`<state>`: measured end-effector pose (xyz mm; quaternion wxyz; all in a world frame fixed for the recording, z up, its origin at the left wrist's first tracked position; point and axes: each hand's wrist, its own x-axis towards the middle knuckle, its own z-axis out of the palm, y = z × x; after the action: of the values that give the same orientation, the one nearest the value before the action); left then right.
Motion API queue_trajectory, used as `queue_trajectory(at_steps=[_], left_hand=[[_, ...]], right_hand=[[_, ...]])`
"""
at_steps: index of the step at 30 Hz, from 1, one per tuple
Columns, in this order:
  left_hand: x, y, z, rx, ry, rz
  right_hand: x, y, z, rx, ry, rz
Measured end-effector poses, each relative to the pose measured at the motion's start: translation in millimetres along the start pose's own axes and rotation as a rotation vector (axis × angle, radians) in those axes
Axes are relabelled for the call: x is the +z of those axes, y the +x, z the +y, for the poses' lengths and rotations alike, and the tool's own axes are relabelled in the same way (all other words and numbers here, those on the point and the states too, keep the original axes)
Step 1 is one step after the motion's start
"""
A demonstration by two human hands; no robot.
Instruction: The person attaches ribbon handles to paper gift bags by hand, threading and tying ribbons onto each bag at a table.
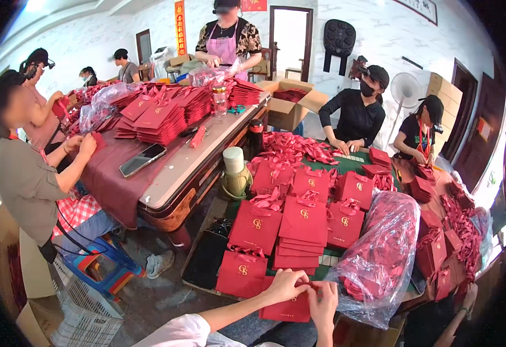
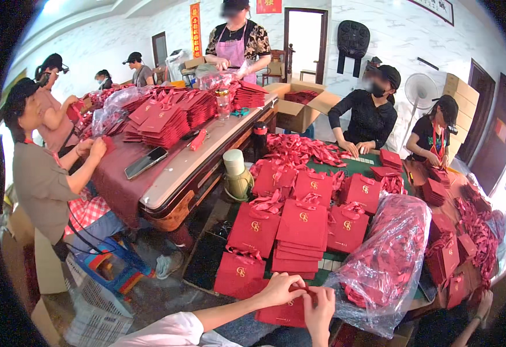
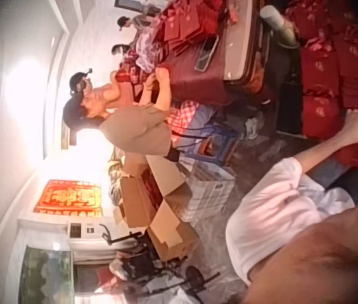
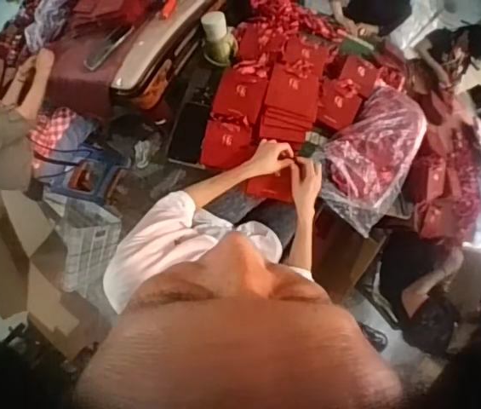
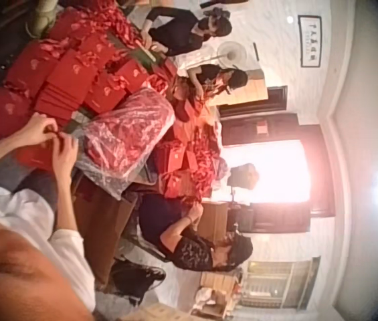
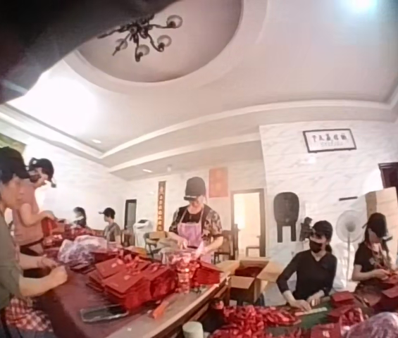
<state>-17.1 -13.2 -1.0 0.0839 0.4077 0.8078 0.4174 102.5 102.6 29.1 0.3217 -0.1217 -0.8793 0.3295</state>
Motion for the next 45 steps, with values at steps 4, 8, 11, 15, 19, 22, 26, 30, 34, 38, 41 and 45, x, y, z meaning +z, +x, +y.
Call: queue_trajectory(at_steps=[4, 8, 11, 15, 19, 22, 26, 30, 34, 38, 41, 45], left_hand=[[0, 0, 5, 0.066, 0.028, -0.014], [2, 1, -1, 0.221, 0.101, 0.005], [-1, 0, -2, 0.32, 0.139, 0.026], [4, -5, -1, 0.436, 0.165, 0.053], [9, -7, 2, 0.549, 0.178, 0.043], [11, -7, 5, 0.622, 0.239, 0.061], [7, -1, 5, 0.637, 0.317, 0.095], [-6, 5, 2, 0.511, 0.219, 0.046], [-6, 7, 5, 0.449, 0.148, -0.05], [-11, 5, 11, 0.348, 0.146, -0.039], [-16, 1, 17, 0.311, 0.094, -0.08], [-16, 0, 15, 0.263, 0.064, -0.11]], right_hand=[[-1, 5, 28, 0.091, 0.031, -0.061], [3, 12, 46, 0.086, 0.005, -0.138], [1, 17, 56, 0.248, 0.194, -0.282], [-8, 24, 72, 0.231, 0.216, -0.509], [-14, 23, 90, 0.272, 0.271, -0.667], [-20, 24, 81, 0.312, 0.433, -0.706], [-5, 24, 97, 0.372, 0.408, -0.676], [15, 23, 84, 0.408, 0.421, -0.509], [30, 14, 86, 0.648, 0.592, -0.31], [29, 18, 87, 0.677, 0.585, -0.187], [28, 16, 88, 0.619, 0.413, -0.044], [19, 10, 93, 0.613, 0.403, -0.001]])
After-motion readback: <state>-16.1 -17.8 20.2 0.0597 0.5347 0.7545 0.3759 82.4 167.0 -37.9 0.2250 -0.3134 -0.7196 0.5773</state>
